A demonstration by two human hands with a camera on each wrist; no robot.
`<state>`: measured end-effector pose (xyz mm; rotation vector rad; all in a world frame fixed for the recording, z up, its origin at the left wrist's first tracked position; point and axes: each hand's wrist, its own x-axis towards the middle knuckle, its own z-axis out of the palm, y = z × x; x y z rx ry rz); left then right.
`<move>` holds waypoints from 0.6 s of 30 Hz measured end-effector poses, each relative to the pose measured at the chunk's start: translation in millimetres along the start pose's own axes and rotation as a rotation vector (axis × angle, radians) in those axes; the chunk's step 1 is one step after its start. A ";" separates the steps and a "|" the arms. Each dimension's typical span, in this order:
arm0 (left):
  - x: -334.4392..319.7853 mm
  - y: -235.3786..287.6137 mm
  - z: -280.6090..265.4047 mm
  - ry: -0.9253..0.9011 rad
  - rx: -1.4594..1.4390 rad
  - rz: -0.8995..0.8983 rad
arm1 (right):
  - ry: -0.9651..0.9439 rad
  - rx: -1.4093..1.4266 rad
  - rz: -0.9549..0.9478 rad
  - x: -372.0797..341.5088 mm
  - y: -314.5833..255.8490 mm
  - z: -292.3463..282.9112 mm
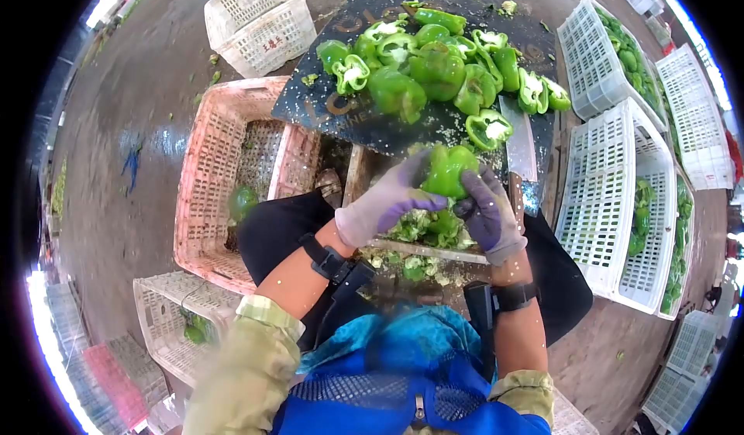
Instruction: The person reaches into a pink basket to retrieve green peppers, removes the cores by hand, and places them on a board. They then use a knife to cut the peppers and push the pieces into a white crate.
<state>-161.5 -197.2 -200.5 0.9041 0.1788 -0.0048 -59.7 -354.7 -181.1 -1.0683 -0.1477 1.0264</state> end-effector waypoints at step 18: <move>2.5 2.6 -4.9 -0.008 0.012 -0.194 | 0.046 -0.316 0.145 -15.1 -10.5 -17.1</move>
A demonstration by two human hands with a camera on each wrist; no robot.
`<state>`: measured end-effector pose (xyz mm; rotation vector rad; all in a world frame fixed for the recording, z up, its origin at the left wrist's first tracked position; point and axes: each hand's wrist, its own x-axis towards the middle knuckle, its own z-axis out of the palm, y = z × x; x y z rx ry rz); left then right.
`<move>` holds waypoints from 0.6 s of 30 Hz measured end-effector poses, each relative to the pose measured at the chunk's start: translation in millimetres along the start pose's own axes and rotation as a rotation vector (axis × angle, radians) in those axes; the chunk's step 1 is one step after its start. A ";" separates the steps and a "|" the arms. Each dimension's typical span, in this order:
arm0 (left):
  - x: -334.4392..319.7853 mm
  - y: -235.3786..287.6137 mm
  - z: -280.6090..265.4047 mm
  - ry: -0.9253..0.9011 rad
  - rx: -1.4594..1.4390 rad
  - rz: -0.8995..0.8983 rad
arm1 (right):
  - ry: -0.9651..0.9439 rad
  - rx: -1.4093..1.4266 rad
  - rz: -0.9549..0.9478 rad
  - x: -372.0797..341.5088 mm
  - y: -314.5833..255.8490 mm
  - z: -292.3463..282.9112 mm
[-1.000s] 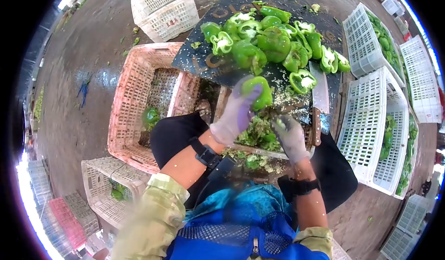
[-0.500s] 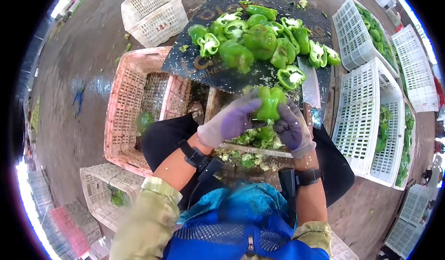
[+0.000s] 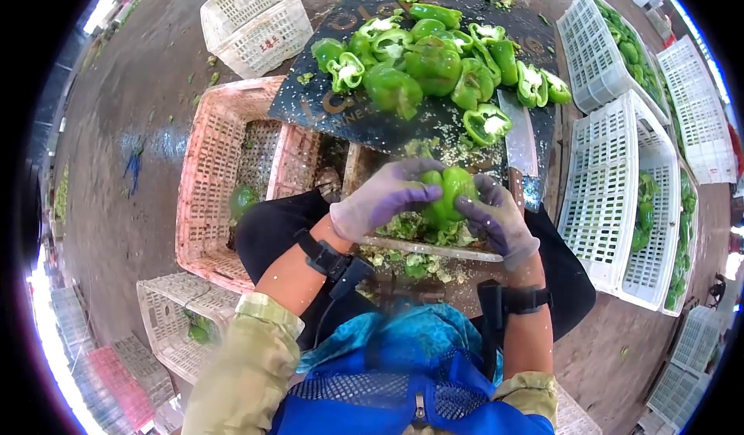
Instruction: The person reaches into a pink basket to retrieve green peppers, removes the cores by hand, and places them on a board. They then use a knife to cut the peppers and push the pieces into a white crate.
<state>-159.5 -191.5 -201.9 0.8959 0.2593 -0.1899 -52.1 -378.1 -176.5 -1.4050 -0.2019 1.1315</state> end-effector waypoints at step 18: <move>3.8 -7.9 -20.2 0.598 -0.160 0.172 | 0.218 0.226 -0.367 -30.1 -6.7 44.5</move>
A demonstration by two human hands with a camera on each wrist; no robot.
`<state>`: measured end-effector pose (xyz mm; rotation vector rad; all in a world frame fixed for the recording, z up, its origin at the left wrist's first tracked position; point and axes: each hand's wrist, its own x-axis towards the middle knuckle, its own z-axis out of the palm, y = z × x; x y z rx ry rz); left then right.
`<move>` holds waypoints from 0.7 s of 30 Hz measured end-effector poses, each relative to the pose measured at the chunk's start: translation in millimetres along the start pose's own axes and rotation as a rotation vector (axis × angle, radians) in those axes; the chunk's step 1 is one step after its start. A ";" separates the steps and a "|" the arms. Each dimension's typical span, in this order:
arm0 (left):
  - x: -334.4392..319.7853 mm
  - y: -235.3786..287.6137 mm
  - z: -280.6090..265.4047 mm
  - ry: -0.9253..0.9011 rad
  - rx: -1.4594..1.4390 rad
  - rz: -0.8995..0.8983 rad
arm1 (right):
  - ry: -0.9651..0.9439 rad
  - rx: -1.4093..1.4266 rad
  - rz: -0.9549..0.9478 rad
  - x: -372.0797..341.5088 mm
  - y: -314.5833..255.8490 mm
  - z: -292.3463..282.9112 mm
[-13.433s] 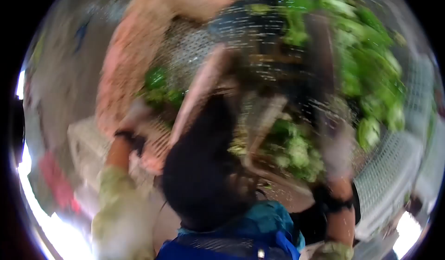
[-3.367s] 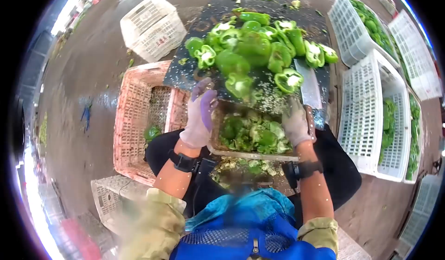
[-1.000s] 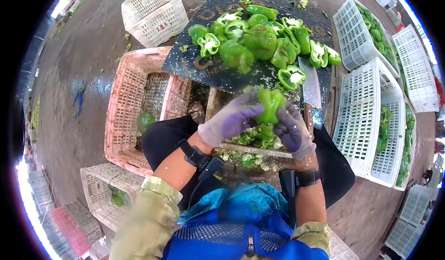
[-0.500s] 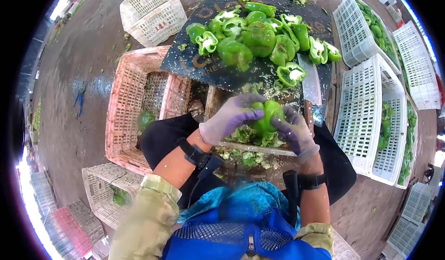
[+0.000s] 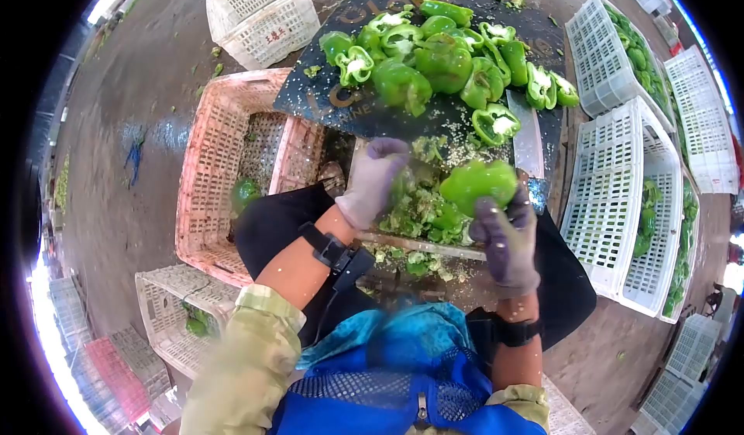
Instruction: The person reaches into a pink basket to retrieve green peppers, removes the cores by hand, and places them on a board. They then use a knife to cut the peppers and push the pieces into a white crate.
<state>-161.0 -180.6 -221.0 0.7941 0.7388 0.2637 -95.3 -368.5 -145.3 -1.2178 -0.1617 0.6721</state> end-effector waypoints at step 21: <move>-17.8 -0.5 0.0 -0.334 -0.179 -0.213 | -0.304 0.628 -0.142 45.7 -137.1 -250.5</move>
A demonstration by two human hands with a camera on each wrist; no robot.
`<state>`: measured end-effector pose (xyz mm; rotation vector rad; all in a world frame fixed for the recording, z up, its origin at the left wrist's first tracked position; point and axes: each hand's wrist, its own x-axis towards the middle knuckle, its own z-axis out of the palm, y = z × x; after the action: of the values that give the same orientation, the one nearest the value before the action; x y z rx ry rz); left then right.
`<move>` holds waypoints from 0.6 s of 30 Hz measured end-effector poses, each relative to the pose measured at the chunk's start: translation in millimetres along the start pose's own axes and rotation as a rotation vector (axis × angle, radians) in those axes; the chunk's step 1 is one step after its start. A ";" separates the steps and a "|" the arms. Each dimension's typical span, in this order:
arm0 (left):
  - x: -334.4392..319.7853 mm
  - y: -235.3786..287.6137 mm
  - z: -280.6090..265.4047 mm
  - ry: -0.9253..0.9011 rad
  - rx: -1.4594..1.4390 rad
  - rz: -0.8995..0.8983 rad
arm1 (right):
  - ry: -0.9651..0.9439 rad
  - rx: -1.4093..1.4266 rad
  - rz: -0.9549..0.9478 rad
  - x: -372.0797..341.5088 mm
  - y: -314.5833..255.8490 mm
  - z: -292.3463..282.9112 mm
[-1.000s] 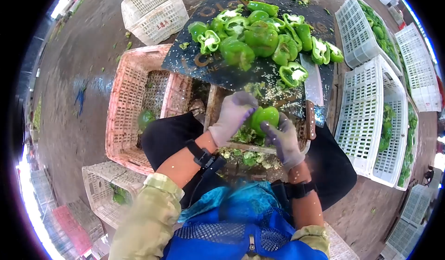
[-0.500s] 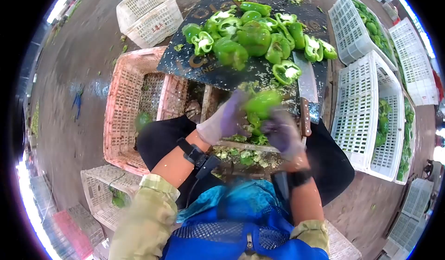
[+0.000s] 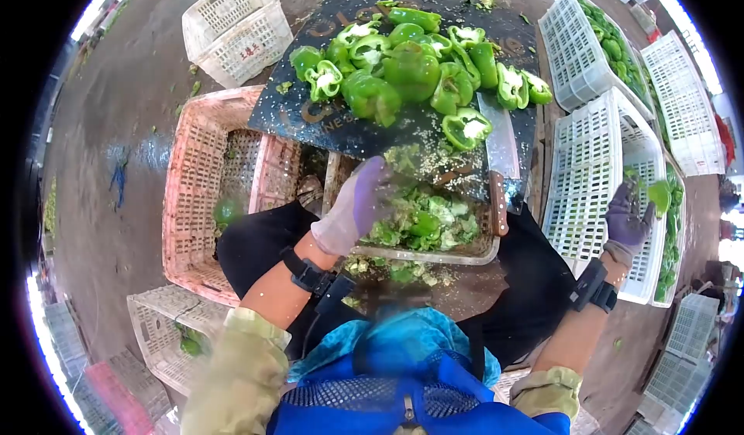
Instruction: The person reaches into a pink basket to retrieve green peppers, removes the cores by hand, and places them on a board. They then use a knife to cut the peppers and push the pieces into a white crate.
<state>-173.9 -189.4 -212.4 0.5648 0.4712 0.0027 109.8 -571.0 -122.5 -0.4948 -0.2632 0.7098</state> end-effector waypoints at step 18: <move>17.6 5.5 4.9 0.189 0.028 -0.020 | -0.236 -2.345 -0.086 93.8 256.4 62.4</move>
<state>-155.3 -185.0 -213.5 0.5897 0.6613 0.0305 11.5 -319.2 -195.8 -2.5721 -1.3263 0.0173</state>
